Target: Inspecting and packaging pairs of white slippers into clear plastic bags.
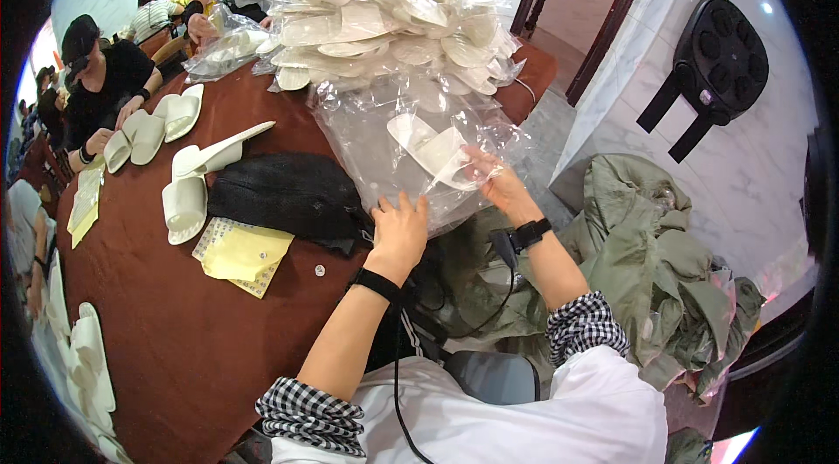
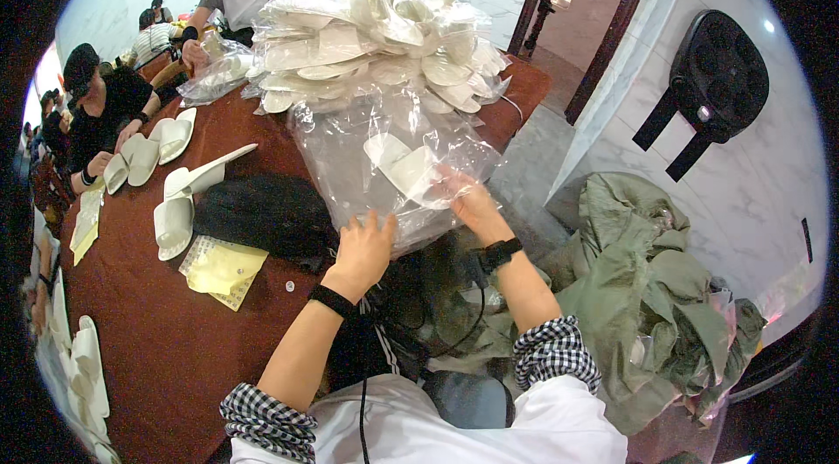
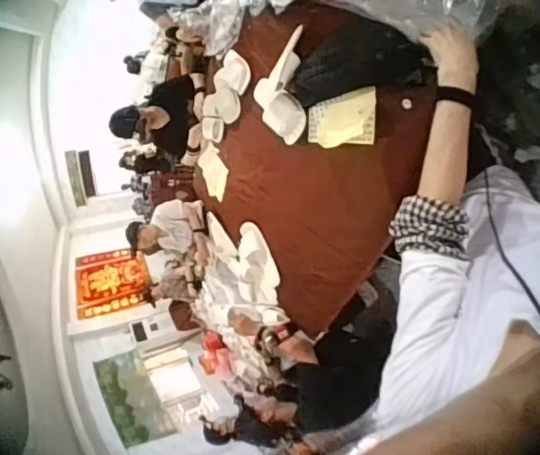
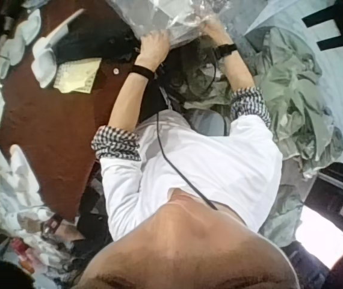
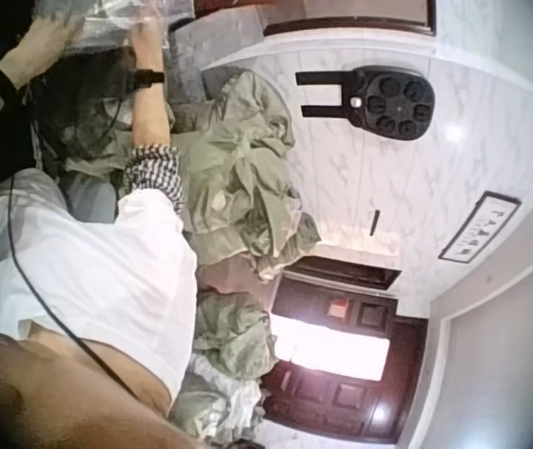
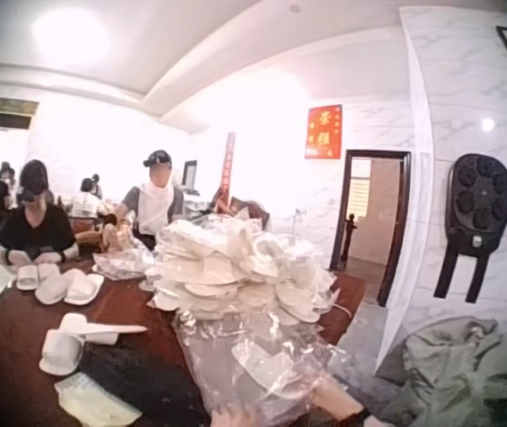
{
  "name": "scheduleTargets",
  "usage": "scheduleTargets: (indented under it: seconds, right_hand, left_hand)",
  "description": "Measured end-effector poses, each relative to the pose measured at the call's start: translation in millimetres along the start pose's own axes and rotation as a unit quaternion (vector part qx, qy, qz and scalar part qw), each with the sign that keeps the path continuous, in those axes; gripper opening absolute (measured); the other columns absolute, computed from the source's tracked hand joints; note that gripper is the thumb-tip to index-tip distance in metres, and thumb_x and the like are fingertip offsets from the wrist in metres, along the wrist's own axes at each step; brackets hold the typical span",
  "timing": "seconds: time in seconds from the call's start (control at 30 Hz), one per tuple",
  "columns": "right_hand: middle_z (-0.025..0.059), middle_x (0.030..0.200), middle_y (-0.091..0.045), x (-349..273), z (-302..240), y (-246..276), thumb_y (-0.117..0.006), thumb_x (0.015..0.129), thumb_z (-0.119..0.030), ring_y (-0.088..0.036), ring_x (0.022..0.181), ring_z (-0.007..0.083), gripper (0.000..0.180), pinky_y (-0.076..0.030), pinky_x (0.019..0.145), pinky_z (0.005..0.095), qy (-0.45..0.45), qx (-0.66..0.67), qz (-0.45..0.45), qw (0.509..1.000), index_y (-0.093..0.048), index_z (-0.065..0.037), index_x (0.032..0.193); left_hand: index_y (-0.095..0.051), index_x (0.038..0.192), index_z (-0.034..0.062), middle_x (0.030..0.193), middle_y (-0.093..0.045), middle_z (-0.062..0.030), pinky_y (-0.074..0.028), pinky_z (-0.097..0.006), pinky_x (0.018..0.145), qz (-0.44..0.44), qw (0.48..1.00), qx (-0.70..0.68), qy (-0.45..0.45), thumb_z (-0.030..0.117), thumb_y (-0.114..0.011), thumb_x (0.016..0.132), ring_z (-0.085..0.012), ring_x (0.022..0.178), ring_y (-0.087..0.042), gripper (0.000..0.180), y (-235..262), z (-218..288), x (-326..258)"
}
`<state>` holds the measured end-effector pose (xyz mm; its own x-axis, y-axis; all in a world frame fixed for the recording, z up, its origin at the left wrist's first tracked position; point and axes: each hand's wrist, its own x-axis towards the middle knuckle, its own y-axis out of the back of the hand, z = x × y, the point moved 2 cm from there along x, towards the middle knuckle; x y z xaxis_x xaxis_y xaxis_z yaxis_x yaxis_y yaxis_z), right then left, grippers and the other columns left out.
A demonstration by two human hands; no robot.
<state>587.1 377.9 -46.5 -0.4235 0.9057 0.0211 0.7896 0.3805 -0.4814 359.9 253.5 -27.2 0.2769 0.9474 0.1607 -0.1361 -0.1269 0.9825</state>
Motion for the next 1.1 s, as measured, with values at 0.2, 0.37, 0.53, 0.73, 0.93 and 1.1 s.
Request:
scheduleTargets:
  seconds: [0.2, 0.37, 0.53, 0.73, 0.93, 1.1]
  right_hand:
    - [0.0075, 0.109, -0.069, 19.3, -31.2, 76.9, -0.07, 0.095, -0.011, -0.066, 0.095, 0.0176, 0.046, -0.054, 0.085, 0.0319, 0.062, -0.093, 0.12, 0.986, -0.058, 0.005, 0.136]
    - [0.0019, 0.105, -0.068, 6.1, -73.5, 100.9, -0.073, 0.093, -0.013, -0.064, 0.086, 0.0122, 0.031, -0.053, 0.077, 0.0252, 0.203, -0.028, 0.268, 0.941, -0.069, 0.0, 0.121]
    - [0.0, 0.104, -0.068, -34.6, -136.7, 19.2, -0.072, 0.094, -0.014, -0.062, 0.08, 0.0047, 0.029, -0.05, 0.07, 0.0153, 0.354, -0.035, 0.259, 0.898, -0.069, 0.0, 0.119]
    - [0.0003, 0.106, -0.071, -43.1, -110.9, -74.9, -0.059, 0.095, -0.002, -0.064, 0.082, 0.0069, 0.029, -0.054, 0.076, 0.0228, 0.206, -0.18, 0.093, 0.957, -0.069, -0.001, 0.122]
    - [0.0145, 0.118, -0.068, -0.6, 17.8, -42.1, -0.061, 0.098, -0.002, -0.068, 0.103, 0.0214, 0.034, -0.058, 0.095, 0.0322, 0.022, -0.131, 0.109, 0.985, -0.06, 0.008, 0.13]
    - [0.0114, 0.124, -0.062, -14.1, 8.1, -45.1, -0.056, 0.101, -0.002, -0.066, 0.107, 0.023, 0.034, -0.056, 0.099, 0.035, 0.01, -0.154, 0.092, 0.984, -0.058, 0.004, 0.134]
  left_hand:
    - [-0.054, 0.141, 0.008, 0.14, -0.053, -0.0235, -0.05, -0.056, 0.096, 0.007, 0.999, 0.033, -0.007, 0.015, -0.066, 0.089, -0.0511, 0.121, -0.055, 0.054, -6.2, 4.8, 0.8]
    - [-0.056, 0.137, 0.0095, 0.137, -0.054, -0.025, -0.051, -0.058, 0.095, -0.022, 1.0, -0.01, 0.004, 0.015, -0.065, 0.089, -0.0539, 0.119, -0.055, 0.049, 2.7, 3.4, 4.0]
    - [-0.062, 0.135, 0.0229, 0.129, -0.059, -0.0208, -0.048, -0.056, 0.09, 0.054, 0.996, 0.063, 0.025, 0.023, -0.064, 0.091, -0.0477, 0.112, -0.058, 0.044, -20.3, -2.6, -1.7]
    - [-0.053, 0.143, 0.0213, 0.138, -0.055, -0.0257, -0.046, -0.067, 0.095, -0.048, 0.998, 0.031, 0.04, 0.033, -0.063, 0.095, -0.0565, 0.123, -0.054, 0.05, -3.7, 0.5, 7.7]
    - [-0.051, 0.146, 0.0156, 0.139, -0.055, -0.0236, -0.043, -0.061, 0.102, 0.03, 0.998, -0.057, -0.025, 0.045, -0.065, 0.094, -0.048, 0.124, -0.055, 0.061, 10.1, -1.0, -15.5]
    - [-0.068, 0.113, 0.0021, 0.115, -0.069, -0.0202, -0.053, -0.043, 0.096, 0.276, 0.939, -0.202, -0.026, 0.017, -0.071, 0.087, -0.037, 0.109, -0.065, 0.03, 67.4, -67.3, -63.2]
